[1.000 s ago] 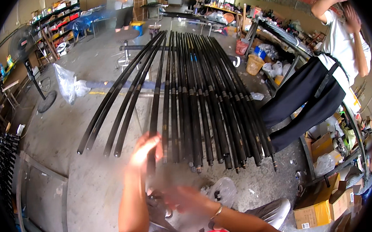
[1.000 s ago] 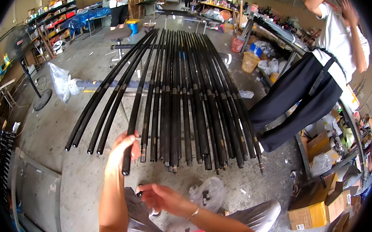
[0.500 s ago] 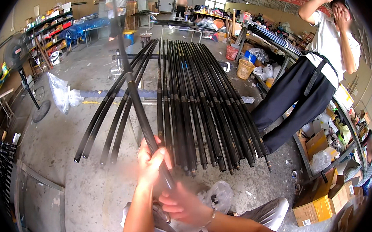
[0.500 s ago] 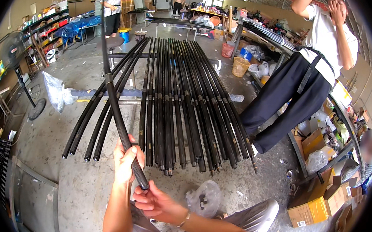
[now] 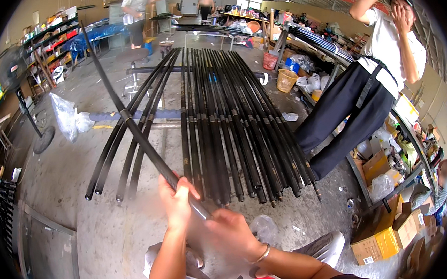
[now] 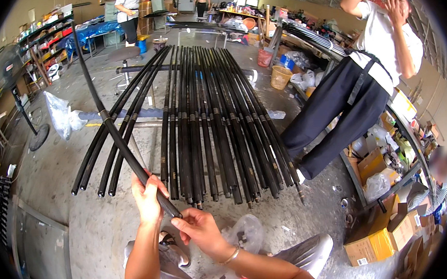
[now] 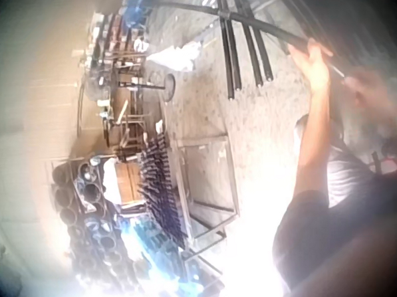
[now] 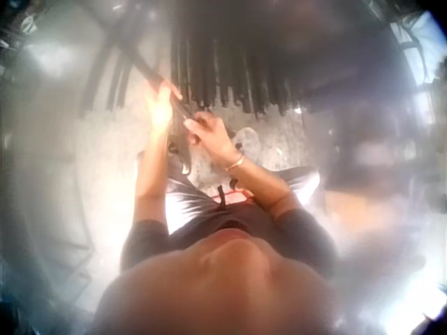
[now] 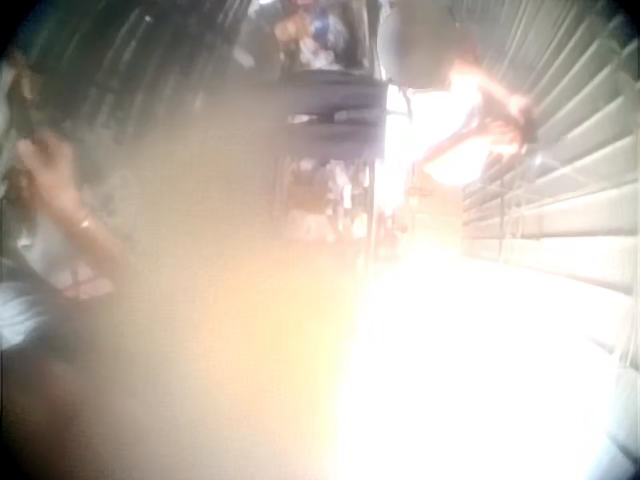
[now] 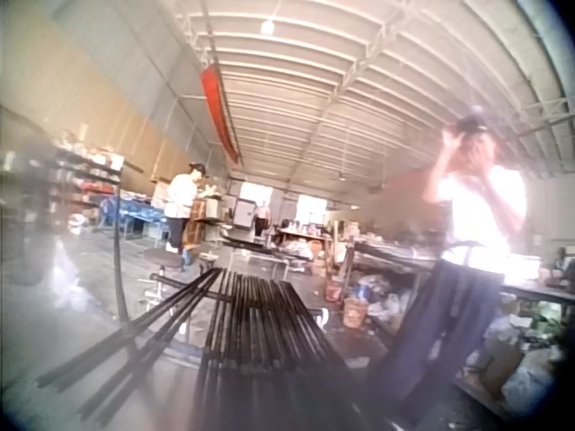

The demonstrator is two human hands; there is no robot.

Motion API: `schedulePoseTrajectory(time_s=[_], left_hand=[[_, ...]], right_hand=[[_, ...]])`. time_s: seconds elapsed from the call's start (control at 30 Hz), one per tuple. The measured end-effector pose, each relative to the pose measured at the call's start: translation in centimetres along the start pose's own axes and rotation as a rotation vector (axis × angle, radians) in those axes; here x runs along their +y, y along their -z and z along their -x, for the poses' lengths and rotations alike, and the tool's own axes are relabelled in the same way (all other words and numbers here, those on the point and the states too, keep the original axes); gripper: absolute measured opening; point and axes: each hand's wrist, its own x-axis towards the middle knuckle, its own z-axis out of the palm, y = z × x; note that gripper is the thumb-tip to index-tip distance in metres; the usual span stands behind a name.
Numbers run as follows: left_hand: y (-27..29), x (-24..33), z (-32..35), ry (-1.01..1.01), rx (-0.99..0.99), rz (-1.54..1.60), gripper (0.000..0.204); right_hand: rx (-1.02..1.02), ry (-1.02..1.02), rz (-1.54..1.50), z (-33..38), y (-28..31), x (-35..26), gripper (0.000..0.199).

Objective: The person sits on the floor and repeatedly picks up long black poles, attaches small black caps to the ends, and places them back on a metal rack. The process is repetitive and involves handling the poles one at a time.

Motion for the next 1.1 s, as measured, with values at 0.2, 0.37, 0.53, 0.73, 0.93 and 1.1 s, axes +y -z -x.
schedulePoseTrajectory(time_s=[0.2,0.37,0.53,0.73,0.93,1.1], left_hand=[[0.0,-0.2,0.0,-0.07,0.032,-0.092,0.015],[0.2,-0.5,0.2,-0.072,0.024,-0.103,0.017],[-0.6,-1.0,0.3,-0.054,-0.001,-0.072,0.017],[0.7,-1.5,0.3,-0.08,0.042,-0.17,0.015],[-0.1,-1.6,0.5,-0.037,0.054,-0.154,0.021],[1.2,-2.5,-0.2,-0.04,0.046,-0.174,0.029]], right_hand=[[-0.131,-0.4,-0.585,-0.6,0.4,0.3,0.038],[-0.19,-0.338,-0.463,-0.2,0.5,-0.7,0.036],[-0.323,-0.198,-0.591,-1.1,1.9,2.1,0.029],[-0.332,-0.325,-0.729,-1.5,1.1,3.0,0.045],[-0.374,-0.303,-0.788,-1.6,1.3,3.1,0.041],[-0.271,-0.291,-0.796,-1.2,0.5,2.9,0.044]])
